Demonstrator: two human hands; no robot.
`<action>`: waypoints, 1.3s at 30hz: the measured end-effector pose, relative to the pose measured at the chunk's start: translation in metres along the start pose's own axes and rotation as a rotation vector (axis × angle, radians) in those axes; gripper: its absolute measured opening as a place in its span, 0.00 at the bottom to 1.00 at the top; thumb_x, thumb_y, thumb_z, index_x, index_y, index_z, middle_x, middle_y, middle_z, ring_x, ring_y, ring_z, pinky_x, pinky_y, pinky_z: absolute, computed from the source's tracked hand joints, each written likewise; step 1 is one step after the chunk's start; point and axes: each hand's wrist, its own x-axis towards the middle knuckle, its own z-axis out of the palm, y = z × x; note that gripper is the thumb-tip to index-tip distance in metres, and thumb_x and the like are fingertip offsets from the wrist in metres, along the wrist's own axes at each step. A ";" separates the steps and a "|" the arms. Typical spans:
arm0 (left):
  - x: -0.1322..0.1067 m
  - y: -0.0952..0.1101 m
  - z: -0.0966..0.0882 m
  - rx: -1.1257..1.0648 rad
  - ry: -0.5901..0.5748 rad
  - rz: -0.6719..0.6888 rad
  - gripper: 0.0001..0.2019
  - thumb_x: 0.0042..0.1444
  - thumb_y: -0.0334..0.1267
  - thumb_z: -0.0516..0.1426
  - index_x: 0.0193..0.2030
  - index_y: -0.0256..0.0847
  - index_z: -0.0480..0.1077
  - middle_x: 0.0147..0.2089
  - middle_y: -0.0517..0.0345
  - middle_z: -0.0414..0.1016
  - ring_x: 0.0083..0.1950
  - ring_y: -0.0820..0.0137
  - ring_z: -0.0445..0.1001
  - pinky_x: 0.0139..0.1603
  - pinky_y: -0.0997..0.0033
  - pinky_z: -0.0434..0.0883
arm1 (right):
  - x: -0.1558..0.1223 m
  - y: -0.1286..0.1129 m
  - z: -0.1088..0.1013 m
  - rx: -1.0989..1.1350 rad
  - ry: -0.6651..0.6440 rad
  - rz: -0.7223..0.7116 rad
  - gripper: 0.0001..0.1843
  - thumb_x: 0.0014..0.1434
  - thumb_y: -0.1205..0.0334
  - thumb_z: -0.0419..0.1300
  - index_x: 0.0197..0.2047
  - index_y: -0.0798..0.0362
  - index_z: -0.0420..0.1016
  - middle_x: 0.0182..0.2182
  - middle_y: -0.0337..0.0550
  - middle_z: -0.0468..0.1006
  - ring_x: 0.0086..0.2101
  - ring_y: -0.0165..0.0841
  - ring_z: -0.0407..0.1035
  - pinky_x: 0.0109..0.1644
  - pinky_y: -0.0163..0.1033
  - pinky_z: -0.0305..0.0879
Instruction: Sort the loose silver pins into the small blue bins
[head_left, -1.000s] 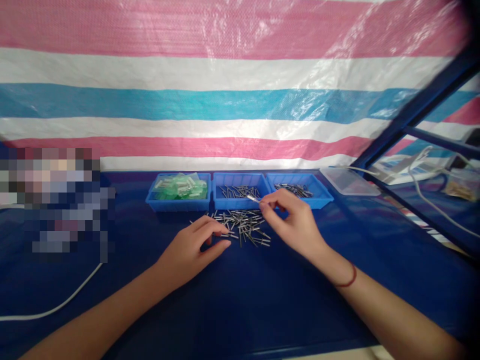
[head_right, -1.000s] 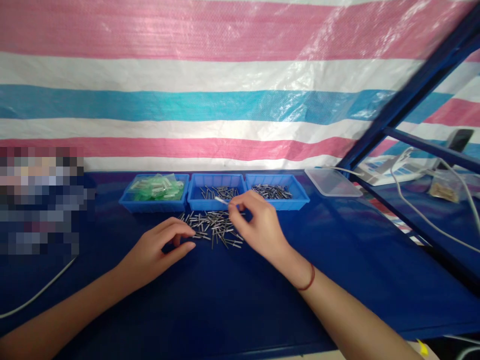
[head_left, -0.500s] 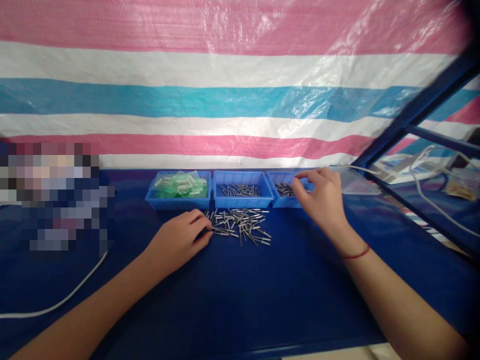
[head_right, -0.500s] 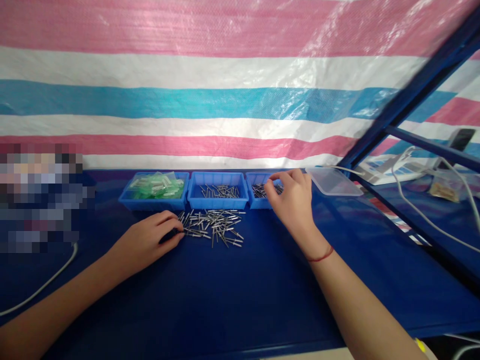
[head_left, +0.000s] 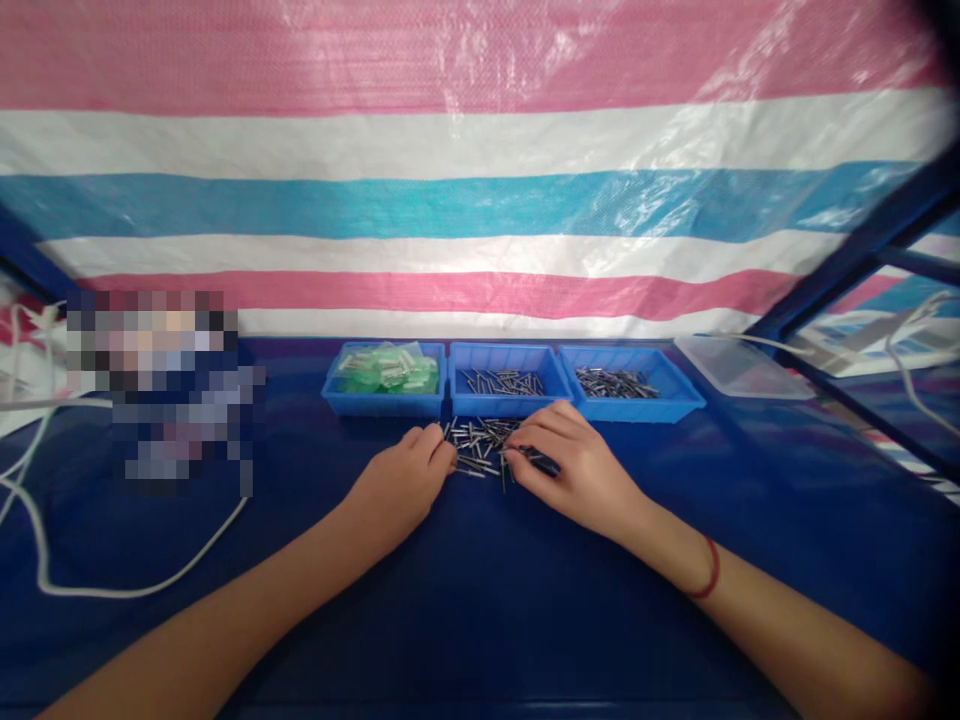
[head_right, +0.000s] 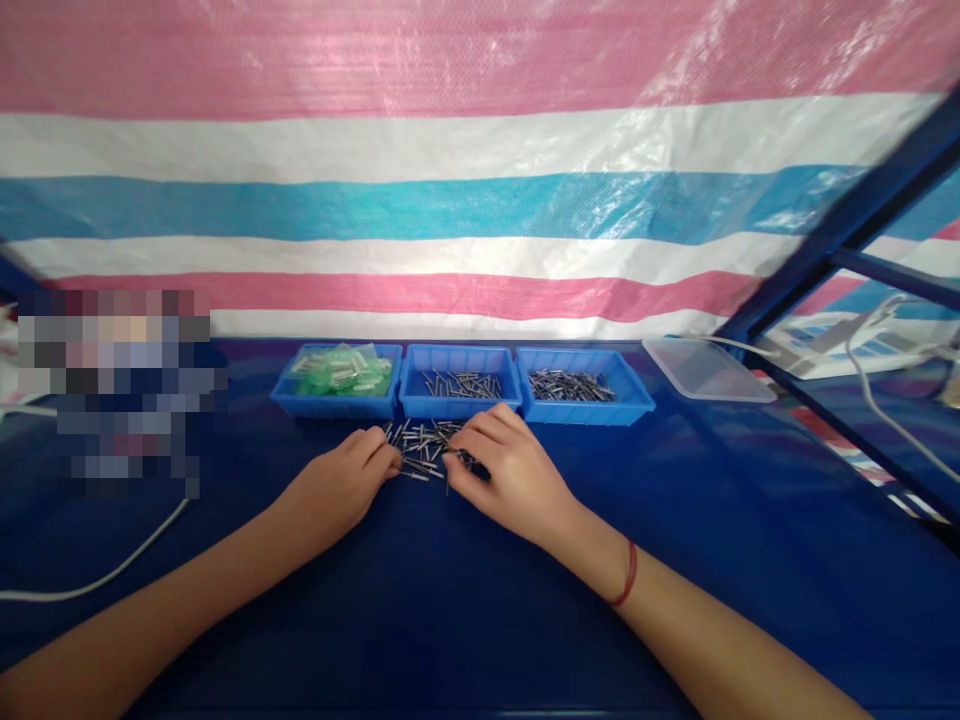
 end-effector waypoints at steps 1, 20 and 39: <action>0.000 0.002 -0.001 0.025 0.007 0.014 0.09 0.64 0.31 0.47 0.38 0.37 0.67 0.38 0.52 0.67 0.38 0.64 0.67 0.37 0.66 0.68 | 0.000 -0.003 0.002 0.008 -0.035 -0.019 0.05 0.60 0.63 0.58 0.38 0.54 0.74 0.33 0.44 0.76 0.36 0.36 0.66 0.44 0.44 0.62; 0.001 0.006 -0.011 -0.735 0.185 -0.188 0.13 0.61 0.44 0.55 0.48 0.39 0.65 0.38 0.59 0.70 0.32 0.73 0.69 0.35 0.73 0.68 | 0.001 -0.021 0.002 0.311 0.015 0.104 0.07 0.60 0.67 0.57 0.32 0.51 0.74 0.27 0.40 0.77 0.31 0.32 0.68 0.39 0.41 0.62; 0.004 0.015 -0.020 -1.043 0.217 -0.241 0.06 0.58 0.38 0.57 0.37 0.39 0.73 0.33 0.61 0.74 0.30 0.75 0.69 0.31 0.78 0.65 | -0.003 -0.023 0.010 0.440 0.035 0.164 0.06 0.60 0.66 0.57 0.37 0.50 0.76 0.34 0.43 0.78 0.37 0.33 0.71 0.41 0.41 0.67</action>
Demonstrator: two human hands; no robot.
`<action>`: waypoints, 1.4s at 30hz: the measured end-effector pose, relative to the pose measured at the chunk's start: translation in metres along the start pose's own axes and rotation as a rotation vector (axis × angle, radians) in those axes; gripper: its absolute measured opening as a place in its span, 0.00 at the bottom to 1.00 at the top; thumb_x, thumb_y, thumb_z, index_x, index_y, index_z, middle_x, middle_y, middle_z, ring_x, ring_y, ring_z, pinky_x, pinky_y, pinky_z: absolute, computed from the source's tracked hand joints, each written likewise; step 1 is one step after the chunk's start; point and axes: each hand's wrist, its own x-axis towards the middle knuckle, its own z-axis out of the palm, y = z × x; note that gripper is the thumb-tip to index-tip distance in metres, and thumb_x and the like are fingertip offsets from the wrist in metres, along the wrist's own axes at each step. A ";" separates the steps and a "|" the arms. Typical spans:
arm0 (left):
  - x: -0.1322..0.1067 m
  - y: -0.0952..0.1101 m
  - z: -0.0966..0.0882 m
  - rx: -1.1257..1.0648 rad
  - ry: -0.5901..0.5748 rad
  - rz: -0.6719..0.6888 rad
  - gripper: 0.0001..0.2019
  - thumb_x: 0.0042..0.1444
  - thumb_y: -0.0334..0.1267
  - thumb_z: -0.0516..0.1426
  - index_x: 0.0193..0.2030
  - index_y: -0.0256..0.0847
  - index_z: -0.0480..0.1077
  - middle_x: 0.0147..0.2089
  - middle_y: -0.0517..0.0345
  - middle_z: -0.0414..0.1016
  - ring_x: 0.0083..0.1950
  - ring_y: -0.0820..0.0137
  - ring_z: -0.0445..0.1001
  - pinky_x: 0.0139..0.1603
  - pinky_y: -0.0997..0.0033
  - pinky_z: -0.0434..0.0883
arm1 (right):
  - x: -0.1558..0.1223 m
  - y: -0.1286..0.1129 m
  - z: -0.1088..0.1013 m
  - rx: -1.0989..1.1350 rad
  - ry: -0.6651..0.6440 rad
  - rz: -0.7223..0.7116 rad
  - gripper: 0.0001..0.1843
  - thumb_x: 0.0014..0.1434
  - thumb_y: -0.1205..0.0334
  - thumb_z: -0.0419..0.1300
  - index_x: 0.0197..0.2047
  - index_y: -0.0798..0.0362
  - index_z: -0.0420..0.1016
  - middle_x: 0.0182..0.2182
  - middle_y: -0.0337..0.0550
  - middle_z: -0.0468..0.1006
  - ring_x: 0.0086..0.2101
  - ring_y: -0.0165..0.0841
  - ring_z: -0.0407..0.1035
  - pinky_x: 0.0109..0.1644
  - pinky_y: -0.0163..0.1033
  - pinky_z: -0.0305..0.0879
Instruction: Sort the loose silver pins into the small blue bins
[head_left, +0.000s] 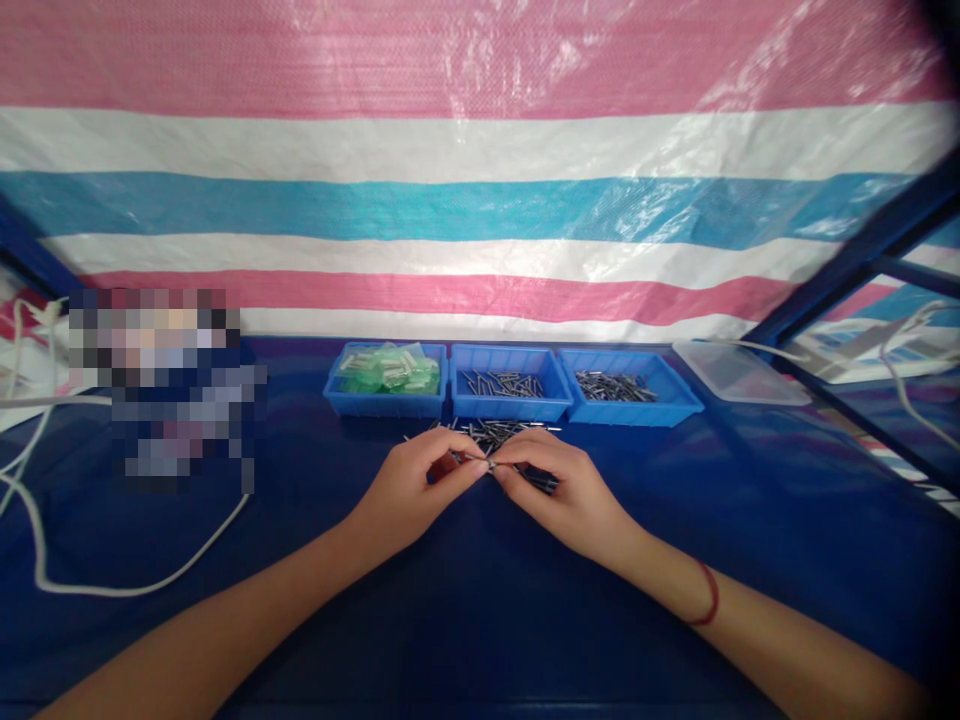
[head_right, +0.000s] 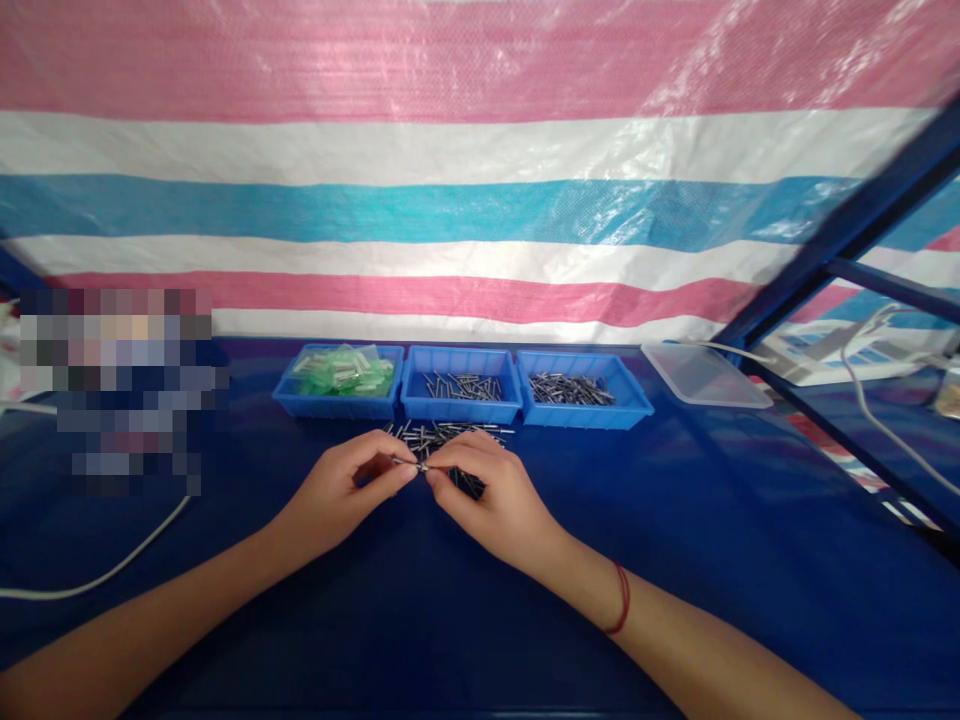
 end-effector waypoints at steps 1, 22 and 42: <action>0.000 0.000 0.000 0.009 0.001 0.011 0.06 0.58 0.38 0.57 0.37 0.39 0.73 0.33 0.60 0.74 0.30 0.75 0.69 0.31 0.78 0.65 | 0.000 0.000 0.000 0.001 0.013 -0.005 0.06 0.59 0.66 0.58 0.37 0.50 0.75 0.33 0.43 0.78 0.36 0.33 0.71 0.41 0.40 0.67; -0.002 -0.003 -0.001 0.266 -0.158 0.091 0.10 0.63 0.41 0.52 0.47 0.42 0.69 0.37 0.61 0.73 0.30 0.75 0.69 0.35 0.75 0.66 | 0.008 -0.001 -0.021 -0.224 0.136 -0.125 0.05 0.57 0.71 0.55 0.32 0.52 0.67 0.33 0.44 0.72 0.37 0.34 0.68 0.42 0.41 0.66; 0.010 -0.032 -0.051 0.900 -0.301 0.278 0.09 0.62 0.31 0.50 0.40 0.40 0.72 0.41 0.56 0.71 0.37 0.71 0.72 0.38 0.73 0.67 | 0.015 0.060 -0.074 -0.845 0.343 0.080 0.12 0.58 0.59 0.57 0.43 0.52 0.75 0.42 0.51 0.71 0.42 0.45 0.65 0.48 0.51 0.61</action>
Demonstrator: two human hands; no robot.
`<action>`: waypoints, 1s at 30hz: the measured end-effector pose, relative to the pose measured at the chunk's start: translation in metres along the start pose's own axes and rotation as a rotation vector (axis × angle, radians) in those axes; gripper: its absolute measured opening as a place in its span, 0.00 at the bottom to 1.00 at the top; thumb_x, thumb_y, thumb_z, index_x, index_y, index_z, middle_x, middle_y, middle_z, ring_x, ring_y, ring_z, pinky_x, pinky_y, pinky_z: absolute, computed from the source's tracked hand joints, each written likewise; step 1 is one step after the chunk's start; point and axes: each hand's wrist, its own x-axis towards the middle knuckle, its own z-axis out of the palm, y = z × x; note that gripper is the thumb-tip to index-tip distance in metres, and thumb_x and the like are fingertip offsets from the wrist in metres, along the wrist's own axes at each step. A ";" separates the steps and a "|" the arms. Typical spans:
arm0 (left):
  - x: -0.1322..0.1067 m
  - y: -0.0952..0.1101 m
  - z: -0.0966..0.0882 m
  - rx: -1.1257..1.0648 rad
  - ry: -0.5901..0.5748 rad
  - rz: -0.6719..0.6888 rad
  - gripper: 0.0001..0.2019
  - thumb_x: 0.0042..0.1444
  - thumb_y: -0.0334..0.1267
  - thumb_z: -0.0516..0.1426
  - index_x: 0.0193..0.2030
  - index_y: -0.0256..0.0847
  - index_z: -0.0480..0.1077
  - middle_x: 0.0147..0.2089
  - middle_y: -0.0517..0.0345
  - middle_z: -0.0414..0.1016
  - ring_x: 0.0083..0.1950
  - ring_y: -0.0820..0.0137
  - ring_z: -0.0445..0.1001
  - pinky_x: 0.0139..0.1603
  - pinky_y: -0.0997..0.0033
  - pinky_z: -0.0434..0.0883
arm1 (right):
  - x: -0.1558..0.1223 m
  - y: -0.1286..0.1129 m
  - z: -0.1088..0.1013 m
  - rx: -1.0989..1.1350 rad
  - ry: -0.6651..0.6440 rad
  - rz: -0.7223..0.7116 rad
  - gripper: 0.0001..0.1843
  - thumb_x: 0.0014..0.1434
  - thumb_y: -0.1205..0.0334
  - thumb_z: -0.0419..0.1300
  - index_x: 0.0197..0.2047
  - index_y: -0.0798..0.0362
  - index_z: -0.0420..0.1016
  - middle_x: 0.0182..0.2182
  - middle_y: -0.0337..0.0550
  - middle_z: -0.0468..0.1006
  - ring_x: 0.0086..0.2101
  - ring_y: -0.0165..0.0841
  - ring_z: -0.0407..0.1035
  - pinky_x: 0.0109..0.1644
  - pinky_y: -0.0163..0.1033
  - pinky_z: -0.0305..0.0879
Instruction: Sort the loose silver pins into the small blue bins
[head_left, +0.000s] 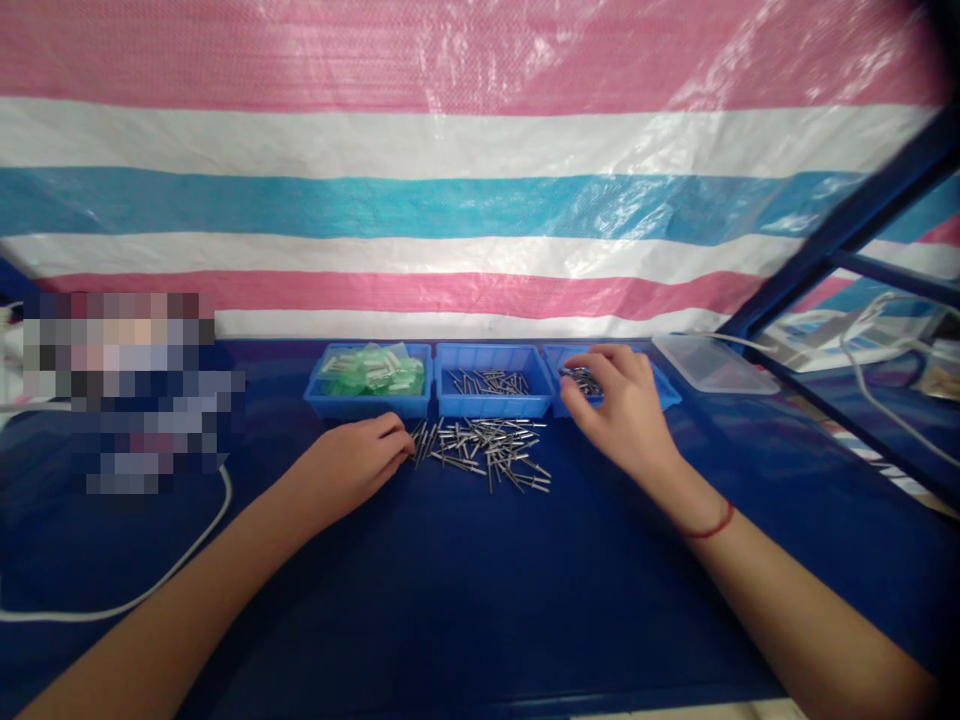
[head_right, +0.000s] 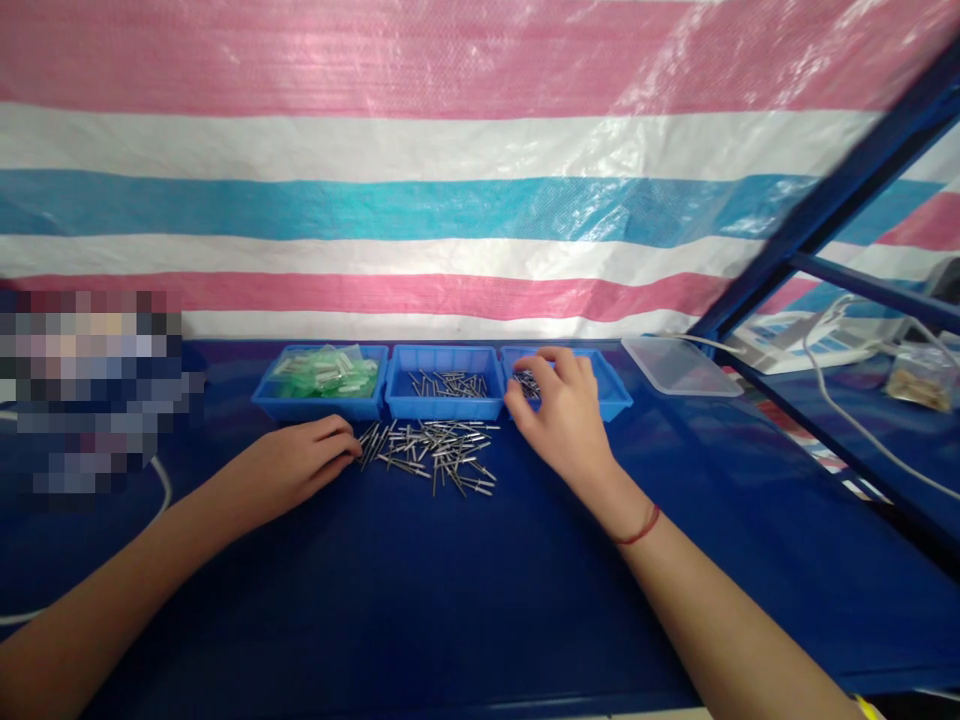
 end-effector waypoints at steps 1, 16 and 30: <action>0.000 -0.001 0.001 0.006 -0.014 0.008 0.09 0.63 0.31 0.50 0.39 0.40 0.72 0.41 0.56 0.71 0.38 0.71 0.72 0.38 0.73 0.67 | -0.002 -0.006 0.001 0.033 -0.018 -0.033 0.11 0.58 0.59 0.57 0.43 0.52 0.74 0.42 0.51 0.71 0.42 0.44 0.65 0.48 0.51 0.61; 0.012 0.045 0.003 -0.831 0.248 -0.213 0.07 0.64 0.40 0.49 0.40 0.40 0.65 0.36 0.58 0.72 0.38 0.71 0.71 0.41 0.71 0.66 | -0.028 -0.087 -0.010 0.807 -0.303 -0.143 0.08 0.59 0.64 0.59 0.43 0.50 0.72 0.36 0.44 0.76 0.36 0.33 0.70 0.41 0.41 0.68; 0.014 0.058 0.013 -1.077 0.182 -0.189 0.10 0.61 0.41 0.54 0.45 0.39 0.70 0.44 0.53 0.77 0.46 0.67 0.74 0.48 0.68 0.67 | -0.031 -0.090 -0.012 0.945 -0.246 -0.124 0.05 0.59 0.65 0.60 0.39 0.51 0.76 0.34 0.44 0.76 0.32 0.31 0.70 0.34 0.37 0.68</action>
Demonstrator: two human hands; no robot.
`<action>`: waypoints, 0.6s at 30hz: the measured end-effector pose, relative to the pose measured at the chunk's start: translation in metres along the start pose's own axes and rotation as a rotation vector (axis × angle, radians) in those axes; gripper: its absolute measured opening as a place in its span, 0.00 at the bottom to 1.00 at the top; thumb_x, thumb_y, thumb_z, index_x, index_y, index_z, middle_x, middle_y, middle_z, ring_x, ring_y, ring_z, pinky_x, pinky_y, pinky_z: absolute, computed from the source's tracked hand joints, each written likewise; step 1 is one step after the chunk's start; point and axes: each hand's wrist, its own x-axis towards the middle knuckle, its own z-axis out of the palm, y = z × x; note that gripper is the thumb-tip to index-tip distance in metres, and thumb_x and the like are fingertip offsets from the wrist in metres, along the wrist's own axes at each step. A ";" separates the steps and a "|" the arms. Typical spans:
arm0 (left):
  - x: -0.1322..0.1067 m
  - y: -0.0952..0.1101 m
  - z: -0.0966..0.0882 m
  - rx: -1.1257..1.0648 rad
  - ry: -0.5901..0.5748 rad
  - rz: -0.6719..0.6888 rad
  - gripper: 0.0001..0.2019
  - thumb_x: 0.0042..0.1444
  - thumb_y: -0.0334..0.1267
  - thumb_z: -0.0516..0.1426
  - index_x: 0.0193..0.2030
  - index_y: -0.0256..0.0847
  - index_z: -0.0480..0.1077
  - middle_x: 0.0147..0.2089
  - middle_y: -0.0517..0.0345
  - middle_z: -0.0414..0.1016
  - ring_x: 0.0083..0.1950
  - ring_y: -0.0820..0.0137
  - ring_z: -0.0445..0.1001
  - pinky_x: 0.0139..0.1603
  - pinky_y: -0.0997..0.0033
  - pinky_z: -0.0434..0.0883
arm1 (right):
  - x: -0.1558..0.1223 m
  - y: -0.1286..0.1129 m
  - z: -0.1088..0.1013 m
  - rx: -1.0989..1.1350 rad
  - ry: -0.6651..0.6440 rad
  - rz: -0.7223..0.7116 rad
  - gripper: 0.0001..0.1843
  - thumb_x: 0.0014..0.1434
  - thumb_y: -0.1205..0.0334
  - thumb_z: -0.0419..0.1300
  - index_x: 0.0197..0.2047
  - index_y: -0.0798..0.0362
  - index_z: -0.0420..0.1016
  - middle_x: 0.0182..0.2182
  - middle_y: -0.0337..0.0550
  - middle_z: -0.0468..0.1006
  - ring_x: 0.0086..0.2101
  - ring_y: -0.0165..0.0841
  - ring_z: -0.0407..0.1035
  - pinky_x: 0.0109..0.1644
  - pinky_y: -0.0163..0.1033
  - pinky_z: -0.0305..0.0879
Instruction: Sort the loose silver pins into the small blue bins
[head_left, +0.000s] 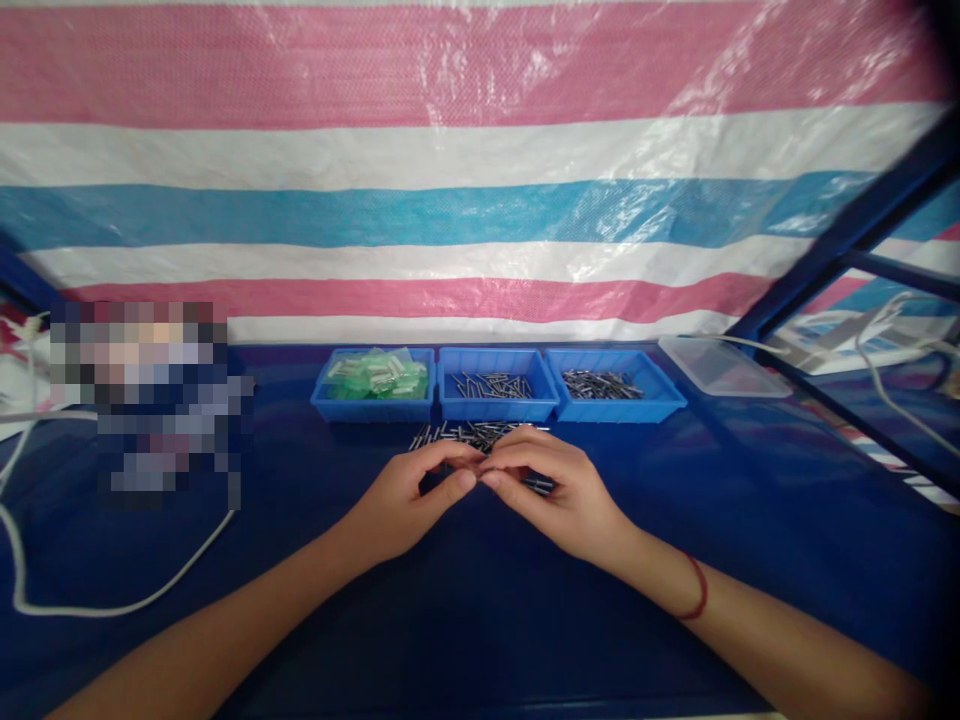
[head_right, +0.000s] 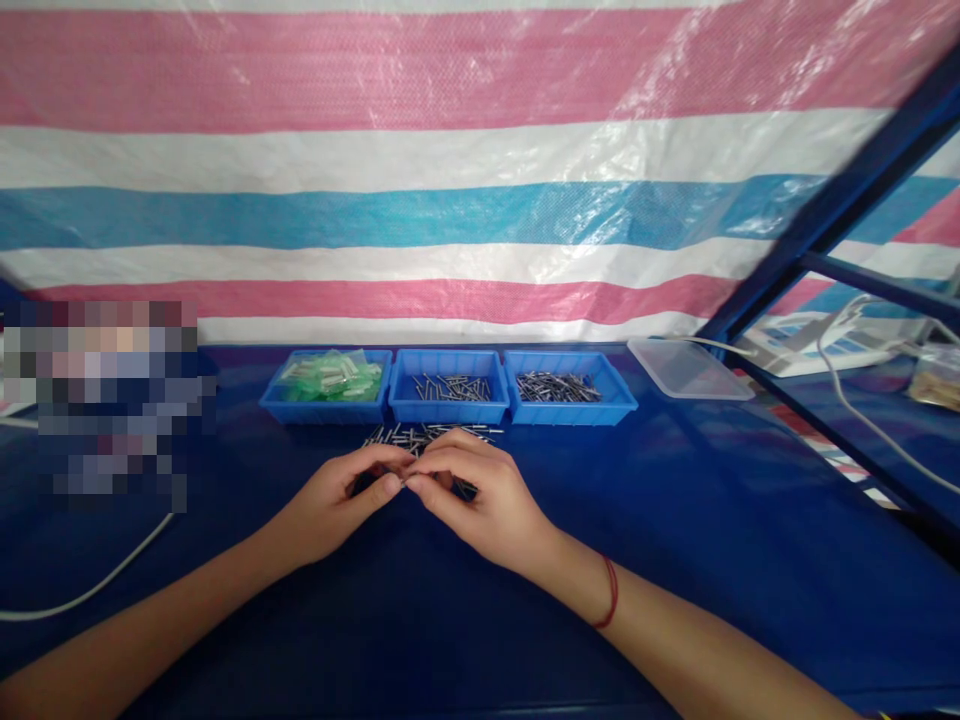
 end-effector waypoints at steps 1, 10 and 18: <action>0.000 0.001 -0.001 0.064 0.000 0.022 0.10 0.61 0.41 0.54 0.44 0.39 0.71 0.44 0.54 0.77 0.46 0.67 0.74 0.50 0.68 0.67 | 0.000 0.000 -0.001 -0.014 0.009 -0.002 0.05 0.59 0.66 0.59 0.39 0.51 0.76 0.33 0.44 0.76 0.31 0.30 0.69 0.33 0.37 0.68; 0.000 0.002 0.005 0.197 -0.019 0.034 0.09 0.63 0.40 0.53 0.38 0.39 0.72 0.38 0.59 0.76 0.41 0.71 0.73 0.43 0.74 0.66 | -0.001 0.002 0.001 -0.053 0.011 -0.012 0.04 0.58 0.65 0.60 0.37 0.51 0.76 0.32 0.44 0.76 0.33 0.32 0.71 0.34 0.37 0.69; -0.001 -0.001 0.002 0.229 0.102 0.067 0.04 0.60 0.36 0.57 0.37 0.39 0.70 0.35 0.60 0.72 0.37 0.72 0.70 0.40 0.75 0.65 | 0.000 0.000 -0.001 -0.050 0.013 -0.010 0.07 0.57 0.69 0.59 0.39 0.51 0.76 0.32 0.43 0.74 0.30 0.30 0.68 0.31 0.36 0.67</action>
